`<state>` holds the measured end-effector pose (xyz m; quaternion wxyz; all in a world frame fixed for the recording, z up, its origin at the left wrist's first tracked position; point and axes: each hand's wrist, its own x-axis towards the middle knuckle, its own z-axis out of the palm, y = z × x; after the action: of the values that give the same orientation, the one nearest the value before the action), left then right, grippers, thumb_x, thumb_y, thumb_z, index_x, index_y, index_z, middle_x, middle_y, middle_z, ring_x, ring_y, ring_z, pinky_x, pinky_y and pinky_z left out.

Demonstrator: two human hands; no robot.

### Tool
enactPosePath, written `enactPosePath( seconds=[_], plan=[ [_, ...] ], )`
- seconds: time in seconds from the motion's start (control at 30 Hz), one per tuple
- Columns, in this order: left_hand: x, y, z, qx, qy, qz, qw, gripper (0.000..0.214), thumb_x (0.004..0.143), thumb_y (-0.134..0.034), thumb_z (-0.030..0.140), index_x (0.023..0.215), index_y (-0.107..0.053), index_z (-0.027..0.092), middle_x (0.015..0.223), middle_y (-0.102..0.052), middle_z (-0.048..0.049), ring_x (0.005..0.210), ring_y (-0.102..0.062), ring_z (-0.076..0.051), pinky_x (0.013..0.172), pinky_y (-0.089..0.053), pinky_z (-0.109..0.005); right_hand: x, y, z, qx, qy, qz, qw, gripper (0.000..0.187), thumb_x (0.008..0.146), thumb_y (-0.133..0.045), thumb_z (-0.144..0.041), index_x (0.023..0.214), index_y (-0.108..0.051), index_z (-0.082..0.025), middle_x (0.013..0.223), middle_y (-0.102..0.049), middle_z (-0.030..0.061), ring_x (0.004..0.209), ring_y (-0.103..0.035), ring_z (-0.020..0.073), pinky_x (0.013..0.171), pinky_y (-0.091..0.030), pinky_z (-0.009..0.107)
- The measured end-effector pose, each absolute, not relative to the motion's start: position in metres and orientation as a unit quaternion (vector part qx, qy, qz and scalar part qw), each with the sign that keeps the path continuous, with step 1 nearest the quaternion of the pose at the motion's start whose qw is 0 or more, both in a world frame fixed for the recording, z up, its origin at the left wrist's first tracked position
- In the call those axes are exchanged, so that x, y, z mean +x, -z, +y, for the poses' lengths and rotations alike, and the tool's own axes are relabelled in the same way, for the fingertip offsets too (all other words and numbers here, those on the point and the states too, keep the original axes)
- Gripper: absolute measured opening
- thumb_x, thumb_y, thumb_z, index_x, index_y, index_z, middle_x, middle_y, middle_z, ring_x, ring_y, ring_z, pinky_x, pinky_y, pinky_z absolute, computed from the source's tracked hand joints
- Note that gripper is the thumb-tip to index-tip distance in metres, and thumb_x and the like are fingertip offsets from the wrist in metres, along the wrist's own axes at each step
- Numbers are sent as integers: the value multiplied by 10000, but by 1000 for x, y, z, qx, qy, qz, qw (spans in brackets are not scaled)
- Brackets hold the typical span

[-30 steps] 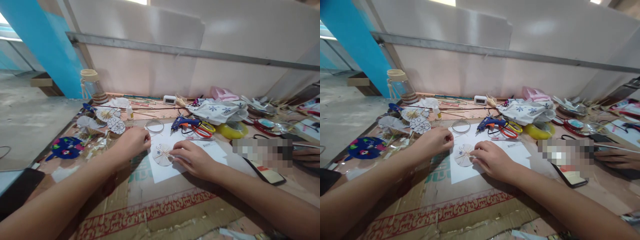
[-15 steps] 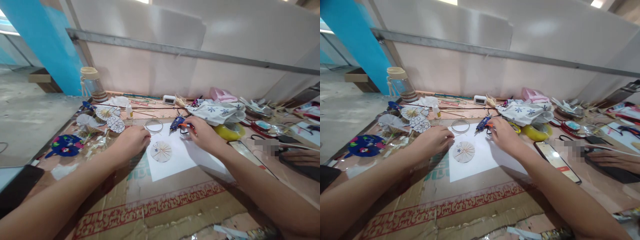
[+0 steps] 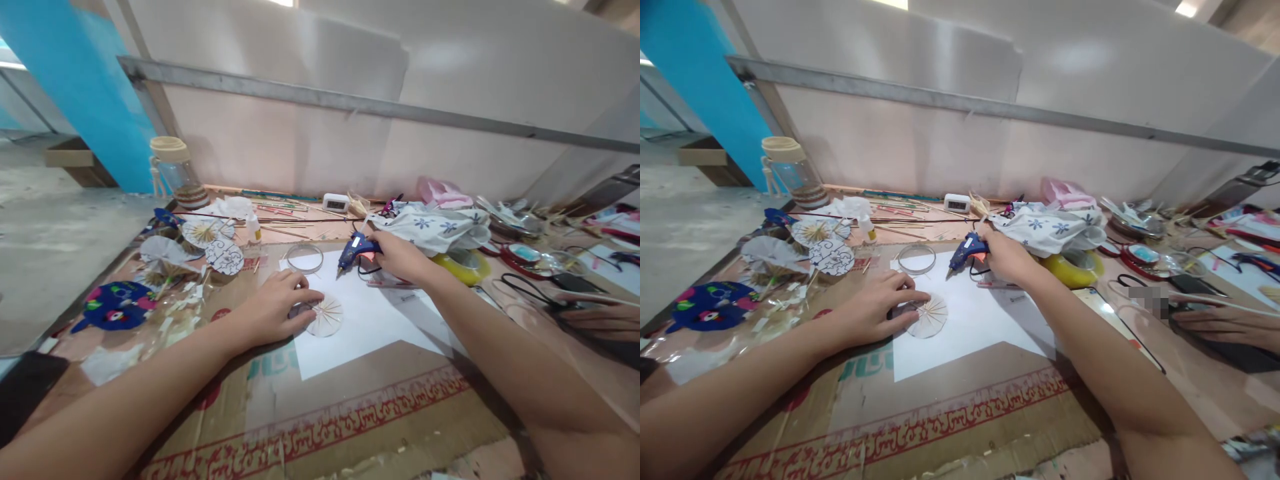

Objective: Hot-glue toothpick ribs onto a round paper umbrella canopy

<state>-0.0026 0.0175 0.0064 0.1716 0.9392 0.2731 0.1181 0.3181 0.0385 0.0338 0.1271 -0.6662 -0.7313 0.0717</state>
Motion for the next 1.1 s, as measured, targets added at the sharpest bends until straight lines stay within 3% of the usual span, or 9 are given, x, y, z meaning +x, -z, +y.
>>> enactPosePath(
  seconds=[0.07, 0.17, 0.27, 0.43, 0.53, 0.63, 0.73, 0.9, 1.1],
  plan=[
    [-3, -6, 17, 938, -121, 278, 170, 374, 1027, -545, 428, 1289, -745, 252, 1133, -648, -110, 1094, -585, -294, 986, -469, -463, 322, -38, 31, -678, -82, -716, 144, 465, 880, -572, -137, 1339, -640, -169, 1218, -779, 155, 1040, -738, 337, 876, -575, 423],
    [-3, -6, 16, 936, -130, 277, 173, 350, 1025, -535, 404, 1255, -742, 240, 1105, -651, -102, 1066, -587, -288, 974, -463, -461, 328, -41, 13, -669, -131, -706, 191, 542, 909, -513, -198, 1446, -576, -165, 1360, -733, 142, 1210, -696, 340, 1031, -547, 471],
    [-2, -7, 16, 933, -137, 274, 189, 375, 1018, -542, 412, 1307, -715, 247, 1135, -639, -100, 1077, -582, -291, 971, -459, -454, 331, -38, -10, -635, -255, -671, 284, 577, 879, -592, -339, 1444, -612, -219, 1485, -668, 104, 1354, -616, 378, 1139, -489, 529],
    [-1, -9, 15, 936, -119, 260, 204, 369, 970, -619, 429, 1295, -721, 287, 1100, -623, -76, 1047, -571, -287, 942, -447, -439, 327, -30, -48, -693, -284, -602, 276, 452, 800, -751, -619, 1019, -783, -226, 958, -801, 125, 940, -747, 379, 820, -633, 512],
    [-2, -10, 15, 934, -120, 259, 216, 396, 958, -649, 462, 1300, -712, 273, 1106, -625, -81, 1055, -569, -290, 949, -446, -446, 327, -30, -66, -695, -336, -588, 243, 450, 828, -738, -653, 975, -796, -232, 815, -778, 100, 754, -738, 312, 672, -633, 441],
    [-4, -9, 16, 932, -121, 253, 230, 372, 992, -611, 468, 1292, -723, 279, 1105, -630, -82, 1051, -568, -285, 941, -446, -440, 327, -30, -76, -690, -358, -592, 211, 500, 825, -709, -709, 954, -795, -234, 781, -774, 100, 713, -733, 306, 627, -622, 426],
    [-4, -8, 17, 930, -122, 249, 243, 344, 1038, -539, 397, 1307, -730, 300, 1093, -630, -80, 1046, -569, -276, 937, -441, -433, 319, -31, -82, -672, -336, -624, 215, 577, 774, -727, -756, 1034, -776, -243, 916, -798, 118, 826, -746, 335, 682, -619, 431],
    [-4, -4, 19, 934, -131, 240, 229, 349, 1030, -551, 373, 1325, -730, 321, 1067, -619, -73, 1038, -568, -277, 936, -433, -435, 294, -39, -85, -588, -356, -706, 169, 612, 883, -598, -822, 834, -655, -215, 772, -673, 42, 654, -594, 209, 578, -464, 321],
    [-3, -2, 21, 937, -126, 234, 225, 356, 1030, -549, 402, 1322, -730, 310, 1068, -630, -74, 1058, -568, -282, 959, -424, -455, 285, -43, -87, -608, -340, -704, 139, 582, 888, -625, -789, 765, -568, -223, 700, -612, 5, 601, -509, 170, 530, -351, 281]
  ],
)
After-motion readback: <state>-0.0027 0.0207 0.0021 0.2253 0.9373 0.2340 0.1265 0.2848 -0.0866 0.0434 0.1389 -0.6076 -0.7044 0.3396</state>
